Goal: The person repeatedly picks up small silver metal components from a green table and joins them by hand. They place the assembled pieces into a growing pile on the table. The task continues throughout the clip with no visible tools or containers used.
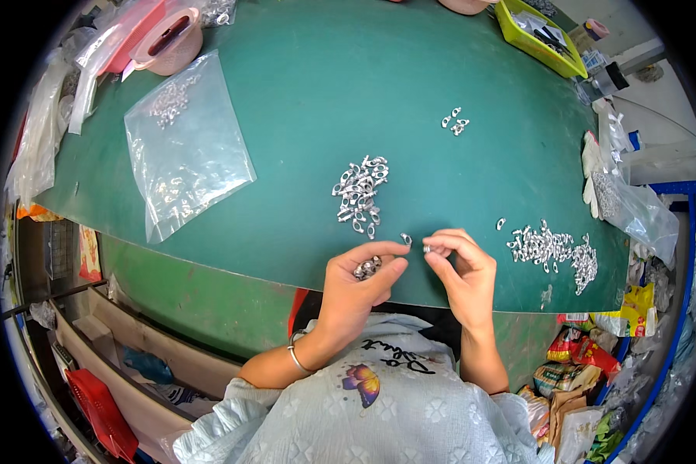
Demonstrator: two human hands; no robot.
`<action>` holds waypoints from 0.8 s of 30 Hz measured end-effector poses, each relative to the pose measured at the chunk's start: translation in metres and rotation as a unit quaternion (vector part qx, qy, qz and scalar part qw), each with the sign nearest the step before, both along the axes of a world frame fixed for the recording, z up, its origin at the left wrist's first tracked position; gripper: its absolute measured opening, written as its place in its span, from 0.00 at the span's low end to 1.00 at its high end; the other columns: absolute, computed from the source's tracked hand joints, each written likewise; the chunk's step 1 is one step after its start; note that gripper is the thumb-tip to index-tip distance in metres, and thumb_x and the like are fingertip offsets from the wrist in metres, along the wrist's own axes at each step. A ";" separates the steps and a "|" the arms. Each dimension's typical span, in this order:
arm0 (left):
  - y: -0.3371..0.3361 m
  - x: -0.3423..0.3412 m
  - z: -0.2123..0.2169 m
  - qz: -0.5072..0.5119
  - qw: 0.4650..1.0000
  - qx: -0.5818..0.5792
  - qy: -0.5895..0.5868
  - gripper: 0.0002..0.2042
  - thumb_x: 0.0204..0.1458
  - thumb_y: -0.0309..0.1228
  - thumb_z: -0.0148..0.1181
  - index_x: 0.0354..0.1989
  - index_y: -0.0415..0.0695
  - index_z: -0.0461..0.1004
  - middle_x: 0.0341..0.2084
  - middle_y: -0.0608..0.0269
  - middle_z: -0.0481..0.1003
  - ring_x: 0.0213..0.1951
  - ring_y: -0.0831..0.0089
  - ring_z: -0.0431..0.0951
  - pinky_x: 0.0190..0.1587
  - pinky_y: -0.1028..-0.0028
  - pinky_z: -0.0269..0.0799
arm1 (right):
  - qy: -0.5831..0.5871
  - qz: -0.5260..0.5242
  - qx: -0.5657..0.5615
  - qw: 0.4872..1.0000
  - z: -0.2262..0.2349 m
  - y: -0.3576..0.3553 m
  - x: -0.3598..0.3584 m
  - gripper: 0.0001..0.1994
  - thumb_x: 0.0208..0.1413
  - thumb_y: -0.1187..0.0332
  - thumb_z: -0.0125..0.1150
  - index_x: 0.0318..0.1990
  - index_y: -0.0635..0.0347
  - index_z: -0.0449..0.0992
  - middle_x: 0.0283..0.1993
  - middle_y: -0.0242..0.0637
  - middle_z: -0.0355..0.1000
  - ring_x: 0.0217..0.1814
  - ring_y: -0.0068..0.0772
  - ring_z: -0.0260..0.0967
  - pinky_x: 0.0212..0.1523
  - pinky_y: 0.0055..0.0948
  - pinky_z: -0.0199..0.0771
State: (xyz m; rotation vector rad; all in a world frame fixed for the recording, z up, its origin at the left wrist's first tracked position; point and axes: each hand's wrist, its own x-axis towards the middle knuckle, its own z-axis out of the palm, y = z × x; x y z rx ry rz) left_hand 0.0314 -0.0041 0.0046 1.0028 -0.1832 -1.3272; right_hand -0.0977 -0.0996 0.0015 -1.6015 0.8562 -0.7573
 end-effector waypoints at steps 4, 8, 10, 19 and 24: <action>-0.003 -0.004 0.002 -0.026 0.991 -0.018 -0.128 0.09 0.45 0.19 0.59 0.36 0.39 0.76 0.17 0.76 0.61 0.20 0.89 0.57 0.20 0.86 0.51 | -0.027 0.030 0.012 0.999 0.017 0.009 -0.003 0.10 0.41 0.82 0.61 0.34 0.66 0.76 0.33 0.34 0.70 0.34 0.23 0.62 0.36 0.20 0.62; -0.003 -0.003 0.008 -0.027 0.977 -0.047 -0.206 0.09 0.43 0.18 0.59 0.34 0.38 0.76 0.18 0.73 0.62 0.21 0.86 0.58 0.22 0.84 0.53 | -0.058 0.030 0.029 0.997 0.020 0.013 -0.004 0.10 0.40 0.83 0.62 0.34 0.66 0.76 0.34 0.35 0.71 0.34 0.23 0.63 0.36 0.21 0.63; -0.002 -0.002 0.010 -0.027 0.973 -0.056 -0.220 0.09 0.41 0.17 0.59 0.34 0.37 0.76 0.18 0.72 0.63 0.22 0.86 0.59 0.24 0.83 0.54 | -0.078 0.028 0.052 0.995 0.021 0.014 -0.003 0.10 0.40 0.83 0.62 0.33 0.66 0.75 0.34 0.35 0.71 0.34 0.23 0.63 0.36 0.21 0.63; -0.001 -0.003 0.005 0.013 0.984 -0.031 -0.177 0.06 0.44 0.17 0.57 0.32 0.36 0.75 0.17 0.73 0.62 0.19 0.87 0.57 0.19 0.85 0.50 | 0.146 -0.136 -0.207 0.958 0.021 -0.006 -0.025 0.06 0.41 0.80 0.61 0.30 0.63 0.75 0.33 0.37 0.71 0.35 0.29 0.66 0.40 0.25 0.62; 0.002 0.005 -0.001 0.055 0.990 0.002 -0.129 0.04 0.48 0.21 0.57 0.32 0.36 0.75 0.19 0.74 0.64 0.21 0.89 0.59 0.21 0.86 0.53 | 0.394 -0.222 -0.377 0.809 0.000 -0.031 -0.061 0.08 0.43 0.75 0.60 0.34 0.60 0.73 0.36 0.38 0.68 0.41 0.38 0.63 0.44 0.31 0.56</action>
